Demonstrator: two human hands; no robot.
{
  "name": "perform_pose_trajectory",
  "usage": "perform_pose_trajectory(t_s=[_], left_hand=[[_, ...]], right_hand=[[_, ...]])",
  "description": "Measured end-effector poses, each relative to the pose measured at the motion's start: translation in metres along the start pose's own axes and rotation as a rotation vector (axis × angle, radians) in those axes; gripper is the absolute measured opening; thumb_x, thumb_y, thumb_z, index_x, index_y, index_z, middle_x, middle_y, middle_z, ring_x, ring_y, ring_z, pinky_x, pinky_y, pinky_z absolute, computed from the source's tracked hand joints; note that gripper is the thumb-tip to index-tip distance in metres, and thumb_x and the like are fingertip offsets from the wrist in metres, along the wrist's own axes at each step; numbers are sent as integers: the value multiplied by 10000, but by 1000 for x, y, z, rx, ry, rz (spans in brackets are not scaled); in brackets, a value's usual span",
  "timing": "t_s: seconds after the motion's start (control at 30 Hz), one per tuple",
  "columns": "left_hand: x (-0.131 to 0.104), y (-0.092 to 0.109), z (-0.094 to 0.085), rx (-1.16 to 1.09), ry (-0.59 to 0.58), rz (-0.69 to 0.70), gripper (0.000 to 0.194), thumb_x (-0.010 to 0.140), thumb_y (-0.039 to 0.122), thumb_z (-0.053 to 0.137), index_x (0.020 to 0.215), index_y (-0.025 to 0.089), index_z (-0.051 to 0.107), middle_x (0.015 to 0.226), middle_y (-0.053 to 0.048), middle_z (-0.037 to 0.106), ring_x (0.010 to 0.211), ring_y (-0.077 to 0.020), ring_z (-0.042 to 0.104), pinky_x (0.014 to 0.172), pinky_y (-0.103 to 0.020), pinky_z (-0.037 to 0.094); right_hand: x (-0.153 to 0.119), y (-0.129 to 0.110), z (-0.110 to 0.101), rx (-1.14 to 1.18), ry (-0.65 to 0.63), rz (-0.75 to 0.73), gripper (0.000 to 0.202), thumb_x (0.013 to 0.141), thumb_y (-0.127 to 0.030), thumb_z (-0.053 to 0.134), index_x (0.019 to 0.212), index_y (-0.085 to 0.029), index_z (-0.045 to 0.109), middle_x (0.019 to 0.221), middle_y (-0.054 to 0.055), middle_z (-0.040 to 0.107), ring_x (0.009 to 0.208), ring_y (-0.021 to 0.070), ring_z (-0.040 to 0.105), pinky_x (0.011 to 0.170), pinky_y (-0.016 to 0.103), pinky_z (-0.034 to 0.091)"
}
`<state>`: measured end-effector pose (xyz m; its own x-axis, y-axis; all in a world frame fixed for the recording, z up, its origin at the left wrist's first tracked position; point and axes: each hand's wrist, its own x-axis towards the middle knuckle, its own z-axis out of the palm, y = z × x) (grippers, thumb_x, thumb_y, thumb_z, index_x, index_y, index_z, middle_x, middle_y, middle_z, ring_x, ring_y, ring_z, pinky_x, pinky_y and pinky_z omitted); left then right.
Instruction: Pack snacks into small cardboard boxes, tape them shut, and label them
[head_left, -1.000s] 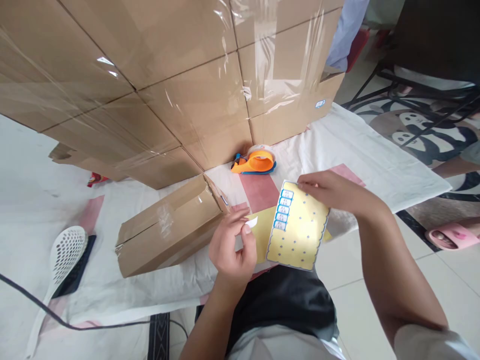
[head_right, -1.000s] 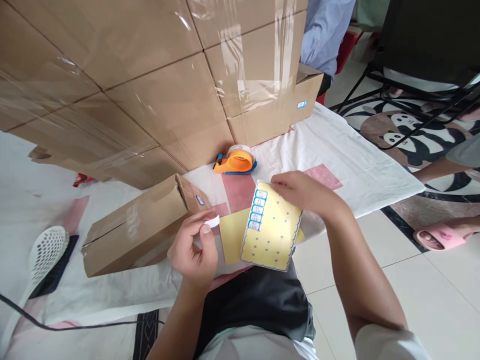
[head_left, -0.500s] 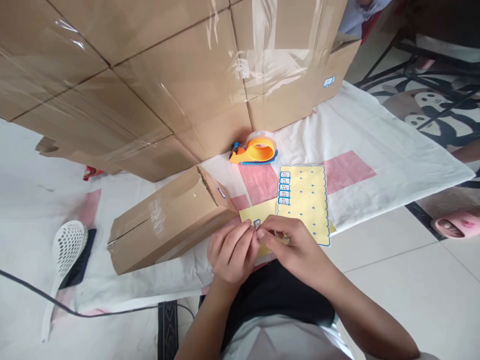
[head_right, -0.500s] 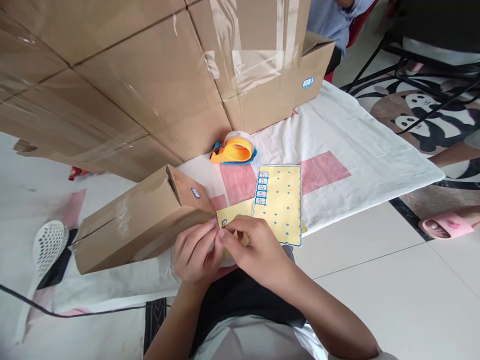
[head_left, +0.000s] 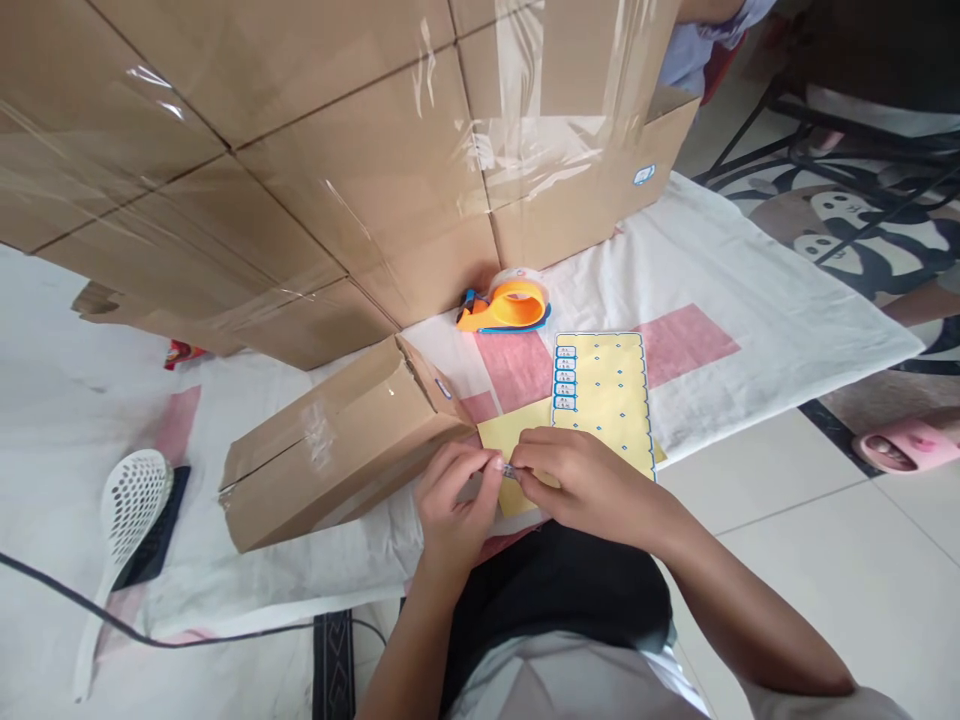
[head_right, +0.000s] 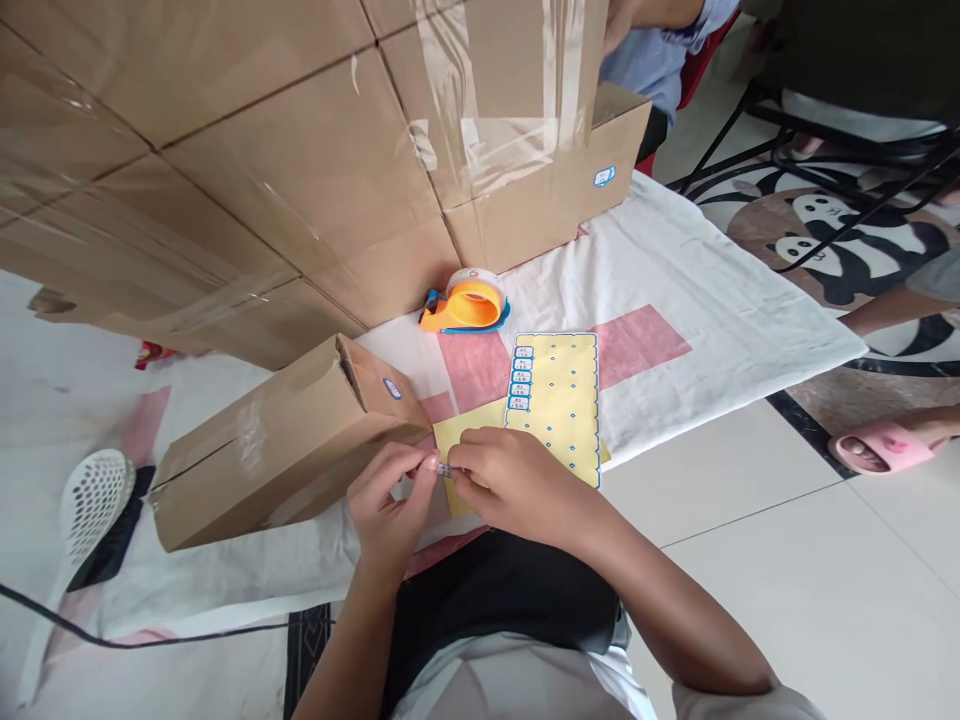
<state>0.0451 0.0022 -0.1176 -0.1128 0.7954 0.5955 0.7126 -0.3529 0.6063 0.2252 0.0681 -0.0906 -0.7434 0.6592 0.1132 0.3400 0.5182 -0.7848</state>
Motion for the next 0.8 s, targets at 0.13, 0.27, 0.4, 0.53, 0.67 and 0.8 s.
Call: perform_pose_trajectory(t_s=[0.13,0.27,0.4,0.53,0.67,0.8], left_hand=[[0,-2,-1,-29,-1,18,136,906,65,690,940,196,706,805,-5,696,742,-120,640,700,-248,531],[-3,-4,1,-28,-16,78,186,869,83,745,1014,196,715,834,-17,714,745,-131,642,685,-259,536],[-9,-3,4,-20,18,37,171,876,32,706,926,196,700,784,4,697,696,-105,608,654,-237,512],[-10,-1,8,-35,131,-16,174,876,25,700,918,194,704,777,9,699,661,-90,588,612,-220,488],[-8,-4,-3,69,146,38,268,867,26,714,1072,197,741,809,-2,731,645,-88,608,592,-218,477],[-9,-15,-51,387,326,209,452,833,63,756,1256,221,735,838,-34,766,696,-154,667,747,-330,543]], right_hand=[[-1,0,-5,-147,26,6,260,1005,-140,501,761,-181,580,728,-13,514,661,125,454,621,278,288],[0,1,-8,-179,11,-30,269,1013,-149,497,787,-176,641,737,6,571,672,138,498,627,281,314],[1,6,-3,-101,86,31,175,1005,-222,591,1090,-188,741,801,26,687,754,176,617,682,288,393],[7,14,5,174,164,15,169,971,-196,643,1090,-212,762,795,-3,746,686,140,642,677,264,432],[26,15,-11,228,140,-106,186,985,-136,583,916,-203,742,836,-3,756,717,123,655,679,246,418],[73,22,-40,-16,7,-180,218,1009,-128,513,938,-193,709,849,15,718,763,146,619,676,261,356]])
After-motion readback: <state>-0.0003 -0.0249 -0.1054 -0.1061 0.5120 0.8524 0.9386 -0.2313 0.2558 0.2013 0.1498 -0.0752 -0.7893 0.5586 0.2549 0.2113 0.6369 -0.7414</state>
